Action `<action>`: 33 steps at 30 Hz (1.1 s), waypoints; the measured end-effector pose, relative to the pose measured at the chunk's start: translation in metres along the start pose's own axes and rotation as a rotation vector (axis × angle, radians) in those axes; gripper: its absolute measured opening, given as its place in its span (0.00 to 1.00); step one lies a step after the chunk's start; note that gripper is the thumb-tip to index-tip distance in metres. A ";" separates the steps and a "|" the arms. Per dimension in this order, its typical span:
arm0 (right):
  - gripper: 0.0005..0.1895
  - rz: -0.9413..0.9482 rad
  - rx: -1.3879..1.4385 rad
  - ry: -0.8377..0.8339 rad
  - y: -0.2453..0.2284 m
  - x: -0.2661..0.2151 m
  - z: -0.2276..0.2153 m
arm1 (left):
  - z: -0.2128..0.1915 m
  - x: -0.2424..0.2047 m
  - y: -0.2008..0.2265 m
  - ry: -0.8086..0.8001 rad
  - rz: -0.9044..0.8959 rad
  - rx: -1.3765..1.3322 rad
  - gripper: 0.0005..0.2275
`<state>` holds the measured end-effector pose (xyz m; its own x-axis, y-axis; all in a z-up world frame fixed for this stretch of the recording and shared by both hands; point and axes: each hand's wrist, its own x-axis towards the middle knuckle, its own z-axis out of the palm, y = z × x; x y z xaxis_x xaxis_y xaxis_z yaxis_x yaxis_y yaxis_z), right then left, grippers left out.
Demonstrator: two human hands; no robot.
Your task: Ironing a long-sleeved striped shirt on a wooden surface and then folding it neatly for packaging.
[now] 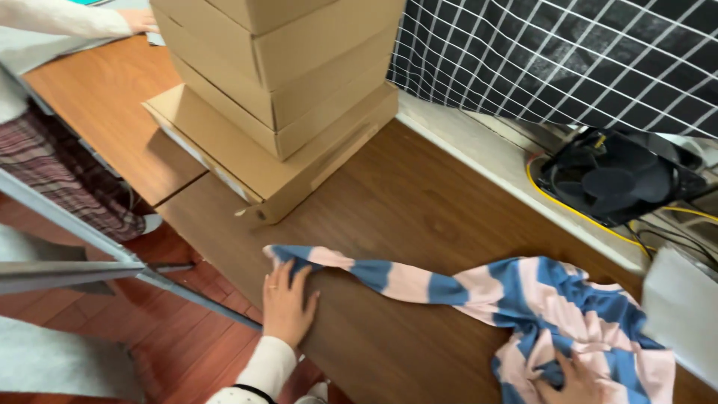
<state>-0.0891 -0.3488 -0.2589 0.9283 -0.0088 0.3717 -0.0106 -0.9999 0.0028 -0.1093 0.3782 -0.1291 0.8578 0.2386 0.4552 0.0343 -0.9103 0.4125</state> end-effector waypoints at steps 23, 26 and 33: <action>0.35 0.270 0.004 -0.062 -0.035 0.135 -0.040 | -0.018 0.078 -0.120 0.131 -0.644 -0.391 0.08; 0.37 0.372 0.026 -0.142 -0.026 0.140 -0.030 | -0.027 0.060 -0.131 0.034 -0.754 -0.315 0.11; 0.26 0.037 0.281 0.107 -0.079 0.158 -0.094 | -0.021 0.062 0.015 0.054 -0.357 -0.062 0.28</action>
<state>0.0231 -0.2707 -0.1129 0.8846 -0.0592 0.4627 0.0737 -0.9617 -0.2639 -0.0665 0.3862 -0.0779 0.7691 0.5565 0.3142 0.2941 -0.7447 0.5991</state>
